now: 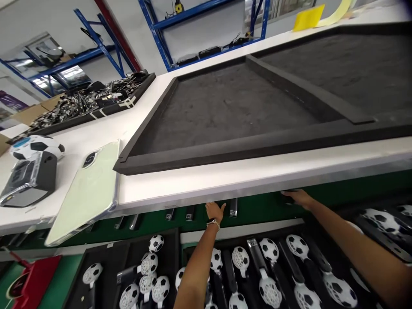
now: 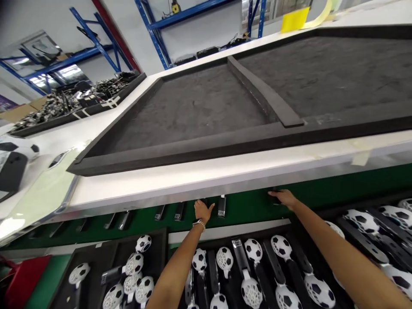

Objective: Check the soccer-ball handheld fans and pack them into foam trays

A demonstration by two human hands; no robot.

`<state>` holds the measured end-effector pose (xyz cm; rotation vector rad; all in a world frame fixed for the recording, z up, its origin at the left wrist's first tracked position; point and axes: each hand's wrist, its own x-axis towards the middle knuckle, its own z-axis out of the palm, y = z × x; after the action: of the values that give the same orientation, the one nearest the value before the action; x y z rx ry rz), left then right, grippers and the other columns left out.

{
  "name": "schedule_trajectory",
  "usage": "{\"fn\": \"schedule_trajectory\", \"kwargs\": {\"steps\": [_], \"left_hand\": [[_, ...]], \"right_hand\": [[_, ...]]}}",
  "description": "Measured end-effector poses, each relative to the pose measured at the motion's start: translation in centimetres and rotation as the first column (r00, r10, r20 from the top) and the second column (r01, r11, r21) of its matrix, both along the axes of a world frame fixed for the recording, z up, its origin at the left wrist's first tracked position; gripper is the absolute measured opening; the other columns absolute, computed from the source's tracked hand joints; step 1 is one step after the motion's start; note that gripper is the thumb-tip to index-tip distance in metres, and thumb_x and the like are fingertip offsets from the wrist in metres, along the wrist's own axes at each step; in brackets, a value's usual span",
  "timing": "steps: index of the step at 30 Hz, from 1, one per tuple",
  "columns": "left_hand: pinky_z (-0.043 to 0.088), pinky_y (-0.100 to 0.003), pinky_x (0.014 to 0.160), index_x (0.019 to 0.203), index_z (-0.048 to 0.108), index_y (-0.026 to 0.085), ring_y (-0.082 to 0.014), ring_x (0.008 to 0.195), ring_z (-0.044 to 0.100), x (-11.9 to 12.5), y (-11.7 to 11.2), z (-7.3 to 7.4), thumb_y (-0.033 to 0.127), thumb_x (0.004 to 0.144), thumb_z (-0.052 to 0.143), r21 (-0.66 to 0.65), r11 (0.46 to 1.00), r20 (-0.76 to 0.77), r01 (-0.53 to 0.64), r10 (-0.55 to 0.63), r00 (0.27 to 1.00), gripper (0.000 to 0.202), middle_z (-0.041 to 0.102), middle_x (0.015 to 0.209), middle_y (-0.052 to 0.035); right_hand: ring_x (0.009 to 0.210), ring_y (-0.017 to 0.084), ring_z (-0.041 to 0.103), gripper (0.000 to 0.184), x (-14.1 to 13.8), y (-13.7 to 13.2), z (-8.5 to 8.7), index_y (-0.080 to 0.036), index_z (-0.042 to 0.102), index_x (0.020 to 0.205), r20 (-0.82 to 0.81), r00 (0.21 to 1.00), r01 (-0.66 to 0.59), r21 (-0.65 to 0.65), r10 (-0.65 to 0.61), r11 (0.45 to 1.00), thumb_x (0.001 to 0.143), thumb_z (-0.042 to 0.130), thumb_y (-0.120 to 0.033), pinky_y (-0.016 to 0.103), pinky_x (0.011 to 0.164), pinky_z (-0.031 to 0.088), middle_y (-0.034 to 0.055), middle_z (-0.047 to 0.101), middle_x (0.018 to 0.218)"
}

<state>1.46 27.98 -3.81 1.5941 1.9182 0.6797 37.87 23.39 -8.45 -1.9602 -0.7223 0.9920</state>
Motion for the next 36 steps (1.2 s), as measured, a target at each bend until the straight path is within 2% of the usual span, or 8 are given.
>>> {"fn": "schedule_trajectory", "kwargs": {"steps": [2, 5, 11, 16, 21, 27, 31, 36], "left_hand": [[0.025, -0.045, 0.106, 0.103, 0.059, 0.010, -0.0366, 0.128, 0.037, 0.9, 0.5, -0.3, 0.033, 0.070, 0.067, -0.005, 1.000, 0.108, -0.019, 0.019, 0.994, 0.041, 0.050, 0.127, -0.0238], [0.031, -0.040, 0.105, 0.109, 0.059, 0.015, -0.0286, 0.123, 0.045, 2.0, 0.4, 0.0, 0.035, 0.076, 0.061, -0.028, 0.999, 0.300, 0.038, -0.028, 0.953, 0.039, 0.055, 0.127, -0.0155], [0.046, -0.035, 0.089, 0.101, 0.065, 0.013, -0.0228, 0.097, 0.062, 6.7, -0.5, -0.5, 0.040, 0.069, 0.067, -0.163, 0.960, 0.584, 0.230, -0.094, 0.806, 0.041, 0.069, 0.101, -0.0115], [0.050, -0.035, 0.070, 0.088, 0.068, 0.008, -0.0190, 0.068, 0.063, 7.1, -2.3, -0.3, 0.048, 0.065, 0.068, -0.291, 0.935, 0.669, 0.204, 0.046, 0.742, 0.046, 0.069, 0.077, -0.0103], [0.049, -0.033, 0.073, 0.086, 0.068, 0.009, -0.0201, 0.074, 0.063, -0.5, -11.2, 2.8, 0.053, 0.061, 0.069, -0.278, 0.960, 0.665, 0.032, 0.168, 0.728, 0.051, 0.069, 0.081, -0.0101], [0.044, -0.041, 0.089, 0.091, 0.066, 0.011, -0.0285, 0.096, 0.059, -15.2, -25.4, 6.2, 0.059, 0.067, 0.058, -0.118, 0.946, 0.373, -0.302, 0.324, 0.870, 0.054, 0.066, 0.095, -0.0131], [0.024, -0.050, 0.105, 0.081, 0.066, 0.011, -0.0398, 0.123, 0.037, -22.2, -28.1, 5.9, 0.050, 0.057, 0.068, -0.024, 0.921, 0.122, -0.388, 0.388, 0.914, 0.046, 0.053, 0.118, -0.0190], [0.009, -0.052, 0.110, 0.090, 0.065, 0.009, -0.0403, 0.136, 0.010, -23.9, -27.9, 4.7, 0.043, 0.064, 0.068, 0.140, 0.942, -0.084, -0.306, 0.320, 0.944, 0.043, 0.021, 0.146, -0.0220]], "right_hand": [[0.078, 0.026, 0.066, 0.022, -2.8, -1.1, 0.5, -0.014, 0.068, 0.073, -0.320, 0.944, -0.062, 0.066, 0.079, 0.996, 0.060, 0.077, -0.031, 0.037, 0.068, 0.055, 0.0133, 0.068, 0.082], [0.083, 0.022, 0.065, 0.030, -7.5, -2.5, 1.0, -0.014, 0.069, 0.080, -0.686, 0.705, -0.049, 0.206, 0.180, 0.977, 0.059, 0.080, -0.033, 0.033, 0.075, 0.055, 0.0099, 0.069, 0.085], [0.081, 0.021, 0.064, 0.027, -13.8, -1.7, 1.4, -0.016, 0.068, 0.077, -0.841, 0.470, -0.057, 0.273, 0.267, 0.960, 0.063, 0.075, -0.038, 0.034, 0.075, 0.053, 0.0058, 0.069, 0.079], [0.085, 0.024, 0.065, 0.034, -16.5, -3.0, 2.1, -0.016, 0.068, 0.082, -0.807, 0.518, -0.110, 0.264, 0.283, 0.958, 0.060, 0.077, -0.040, 0.038, 0.078, 0.052, 0.0077, 0.070, 0.083], [0.090, 0.027, 0.064, 0.038, -21.8, -10.4, 5.3, -0.018, 0.069, 0.086, -0.749, 0.508, -0.271, 0.331, 0.426, 0.904, 0.059, 0.080, -0.042, 0.040, 0.088, 0.047, 0.0094, 0.070, 0.092], [0.101, 0.025, 0.061, 0.038, -29.3, -19.2, 9.9, -0.022, 0.061, 0.111, -0.859, 0.179, -0.418, 0.375, 0.479, 0.828, 0.076, 0.069, -0.032, 0.041, 0.089, 0.046, 0.0097, 0.065, 0.111], [0.090, 0.024, 0.063, 0.035, -31.6, -20.5, 11.6, -0.021, 0.062, 0.104, -0.926, 0.009, -0.367, 0.347, 0.377, 0.863, 0.070, 0.069, -0.026, 0.039, 0.079, 0.049, 0.0080, 0.066, 0.104], [0.078, 0.018, 0.057, 0.039, -32.5, -20.6, 15.3, -0.020, 0.060, 0.106, -0.900, -0.217, -0.332, 0.432, 0.378, 0.838, 0.067, 0.063, -0.025, 0.036, 0.072, 0.048, 0.0055, 0.062, 0.093]]}}
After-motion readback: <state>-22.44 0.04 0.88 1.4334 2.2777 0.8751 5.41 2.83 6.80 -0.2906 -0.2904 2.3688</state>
